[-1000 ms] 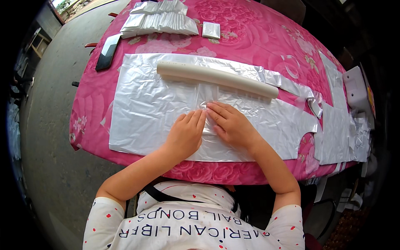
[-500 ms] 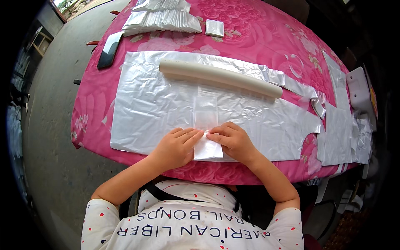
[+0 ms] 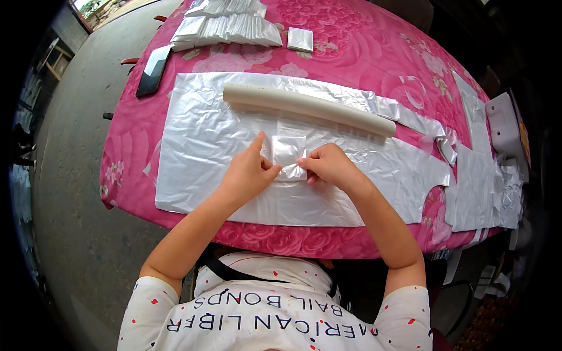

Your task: The person unrolls a clear plastic sheet on a pink table, tears off a rectangular piece, and places it on a stack. This process is repeated multiple times throughout the clip.

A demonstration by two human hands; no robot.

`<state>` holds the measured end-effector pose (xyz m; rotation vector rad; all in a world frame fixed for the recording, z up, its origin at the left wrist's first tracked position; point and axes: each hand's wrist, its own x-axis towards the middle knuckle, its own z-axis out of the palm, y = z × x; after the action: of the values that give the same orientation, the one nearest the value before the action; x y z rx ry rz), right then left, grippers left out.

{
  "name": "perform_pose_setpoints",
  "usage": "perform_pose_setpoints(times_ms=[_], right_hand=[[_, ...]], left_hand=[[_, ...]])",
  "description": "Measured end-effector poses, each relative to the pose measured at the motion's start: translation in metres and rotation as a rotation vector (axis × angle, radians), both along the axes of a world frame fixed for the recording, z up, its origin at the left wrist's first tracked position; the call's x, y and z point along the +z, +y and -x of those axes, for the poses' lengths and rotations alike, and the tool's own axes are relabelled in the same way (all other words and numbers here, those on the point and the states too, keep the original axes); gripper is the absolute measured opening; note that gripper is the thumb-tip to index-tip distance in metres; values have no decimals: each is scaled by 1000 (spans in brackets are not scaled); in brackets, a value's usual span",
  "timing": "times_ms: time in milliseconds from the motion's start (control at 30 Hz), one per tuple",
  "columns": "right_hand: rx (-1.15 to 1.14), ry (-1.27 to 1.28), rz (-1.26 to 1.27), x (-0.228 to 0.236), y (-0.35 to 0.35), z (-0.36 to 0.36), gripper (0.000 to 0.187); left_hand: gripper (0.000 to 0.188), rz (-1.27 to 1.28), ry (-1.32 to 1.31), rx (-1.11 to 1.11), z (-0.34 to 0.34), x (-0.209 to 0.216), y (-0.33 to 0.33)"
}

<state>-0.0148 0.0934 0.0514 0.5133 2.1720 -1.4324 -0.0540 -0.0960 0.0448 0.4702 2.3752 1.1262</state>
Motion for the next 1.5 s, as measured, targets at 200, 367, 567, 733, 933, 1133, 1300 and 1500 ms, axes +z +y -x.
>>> perform_pose_setpoints(times_ms=[200,367,567,733,933,1133,1300,1500], right_hand=[[10,-43,-45,1,-1,5,29],[12,-7,-71,-9,-1,4,28],[23,42,-155,-2,-5,-1,25],[111,287,-550,1,-12,-20,24],[338,477,-858,13,-6,-26,30],[489,1048,-707,-18,-32,3,55],[438,890,-628,-44,-66,-13,69],[505,798,-260,-42,-139,-88,67]], left_hand=[[65,95,740,-176,-18,-13,5],[81,173,785,-334,-33,-26,25],[108,247,654,-333,-32,-36,22],[107,239,665,-336,-34,-40,21],[94,-53,693,-192,-38,-33,-1],[27,-712,-585,43,-85,-24,-86],[22,-332,-751,241,-130,-19,-139],[23,-565,-877,534,-146,-40,-140]])
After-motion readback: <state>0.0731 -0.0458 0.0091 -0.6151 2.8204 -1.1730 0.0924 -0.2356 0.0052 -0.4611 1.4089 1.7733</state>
